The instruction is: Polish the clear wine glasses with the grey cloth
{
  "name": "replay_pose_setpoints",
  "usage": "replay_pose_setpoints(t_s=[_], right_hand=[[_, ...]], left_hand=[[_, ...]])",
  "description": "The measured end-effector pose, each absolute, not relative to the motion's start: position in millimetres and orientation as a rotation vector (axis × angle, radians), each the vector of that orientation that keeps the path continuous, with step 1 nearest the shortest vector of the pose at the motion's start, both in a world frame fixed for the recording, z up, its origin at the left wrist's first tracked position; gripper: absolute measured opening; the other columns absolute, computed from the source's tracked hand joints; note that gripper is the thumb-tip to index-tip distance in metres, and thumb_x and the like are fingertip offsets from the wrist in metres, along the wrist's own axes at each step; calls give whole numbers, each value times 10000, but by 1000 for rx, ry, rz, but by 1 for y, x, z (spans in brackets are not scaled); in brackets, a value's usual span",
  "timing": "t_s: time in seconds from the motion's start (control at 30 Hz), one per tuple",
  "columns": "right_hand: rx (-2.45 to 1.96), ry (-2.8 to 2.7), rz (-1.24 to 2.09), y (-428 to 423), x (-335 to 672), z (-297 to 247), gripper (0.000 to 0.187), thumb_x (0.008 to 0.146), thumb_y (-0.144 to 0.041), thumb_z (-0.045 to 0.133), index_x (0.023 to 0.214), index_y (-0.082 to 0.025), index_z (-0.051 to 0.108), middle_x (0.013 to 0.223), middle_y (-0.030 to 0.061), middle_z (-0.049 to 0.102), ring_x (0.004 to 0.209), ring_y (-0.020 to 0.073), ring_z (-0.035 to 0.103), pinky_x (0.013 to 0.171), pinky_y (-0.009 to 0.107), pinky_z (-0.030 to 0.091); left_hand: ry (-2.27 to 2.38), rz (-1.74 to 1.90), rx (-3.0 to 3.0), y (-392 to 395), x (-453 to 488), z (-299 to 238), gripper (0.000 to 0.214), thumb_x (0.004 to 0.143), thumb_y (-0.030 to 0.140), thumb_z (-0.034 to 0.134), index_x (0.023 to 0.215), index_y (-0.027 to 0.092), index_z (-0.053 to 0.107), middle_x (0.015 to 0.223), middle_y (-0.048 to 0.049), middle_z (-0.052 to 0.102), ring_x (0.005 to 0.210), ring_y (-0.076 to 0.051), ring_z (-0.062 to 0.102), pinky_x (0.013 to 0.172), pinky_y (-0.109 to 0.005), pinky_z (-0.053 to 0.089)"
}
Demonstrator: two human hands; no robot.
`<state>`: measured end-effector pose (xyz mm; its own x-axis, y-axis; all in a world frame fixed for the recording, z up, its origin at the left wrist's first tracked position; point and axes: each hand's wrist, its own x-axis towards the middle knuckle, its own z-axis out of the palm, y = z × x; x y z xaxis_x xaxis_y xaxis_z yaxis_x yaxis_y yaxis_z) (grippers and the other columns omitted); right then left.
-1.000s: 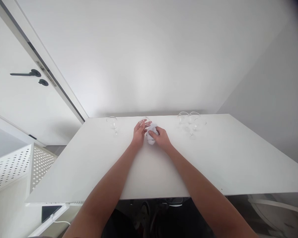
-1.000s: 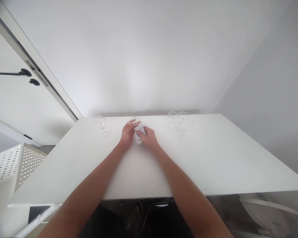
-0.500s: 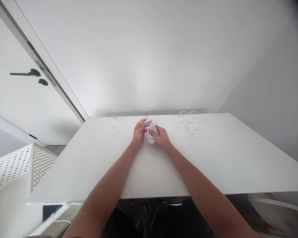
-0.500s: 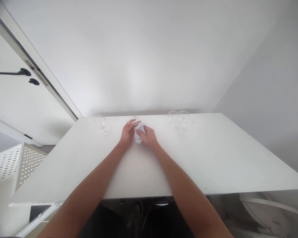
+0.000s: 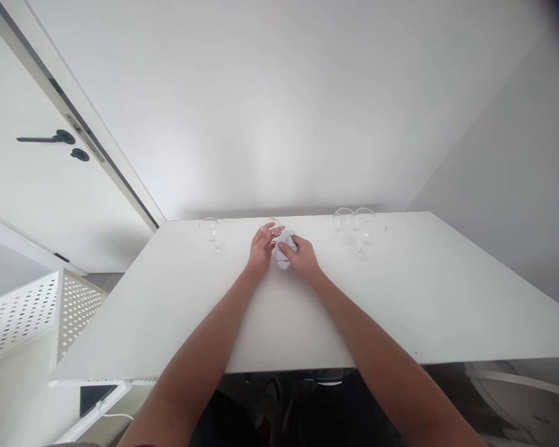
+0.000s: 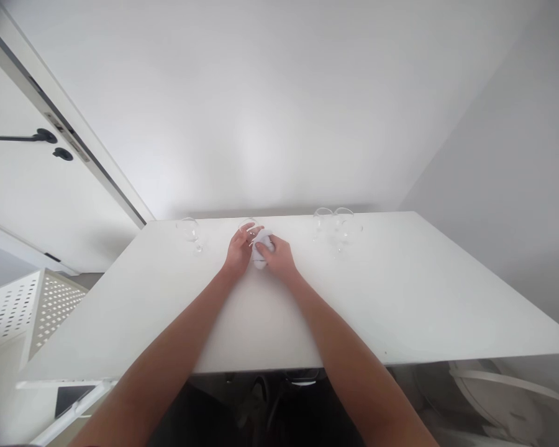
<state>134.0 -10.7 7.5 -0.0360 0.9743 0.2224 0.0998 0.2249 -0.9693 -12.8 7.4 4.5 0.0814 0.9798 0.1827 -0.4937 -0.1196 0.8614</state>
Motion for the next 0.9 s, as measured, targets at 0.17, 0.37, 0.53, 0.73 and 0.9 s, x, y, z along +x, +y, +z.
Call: replay_pose_setpoints(t_s=[0.17, 0.37, 0.53, 0.73, 0.9], right_hand=[[-893, -1057, 1624, -11, 135, 12, 381, 764, -544, 764, 818, -176, 683, 733, 42, 648, 602, 162, 542, 476, 285, 360], [-729, -674, 1253, 2, 139, 6, 303, 800, -467, 768, 880, -191, 671, 867, 25, 690, 817, 171, 647, 704, 284, 518], [-538, -568, 1119, 7, 154, 8, 115, 858, -314, 684, 940, -243, 645, 1048, -4, 703, 1061, 152, 644, 898, 282, 527], [-623, -509, 1423, 6, 152, 6, 112, 855, -333, 588, 832, -235, 638, 711, 9, 647, 673, 178, 629, 594, 306, 532], [-665, -539, 1631, 1, 148, 10, 491, 868, -685, 520, 941, -230, 691, 762, 68, 703, 736, 229, 682, 620, 345, 557]], left_hand=[[638, 1405, 992, 6, -12, 7, 490, 878, 604, 656, 1192, 229, 626, 1262, -126, 697, 1233, -298, 609, 1002, -430, 433], [547, 1390, 1005, 1, -12, 13, 531, 845, 545, 730, 1291, 287, 603, 1419, -114, 603, 1271, -284, 572, 995, -417, 461], [491, 1440, 976, 5, -20, 11, 522, 838, 460, 765, 1319, 335, 605, 1534, -81, 503, 1347, -271, 509, 998, -404, 483], [443, 1619, 830, 17, -33, 3, 521, 803, 424, 807, 1283, 386, 608, 1591, -44, 431, 1474, -271, 383, 1083, -460, 457], [392, 1614, 882, 17, -30, 4, 576, 743, 393, 862, 1260, 369, 608, 1569, -66, 444, 1464, -289, 392, 1094, -493, 457]])
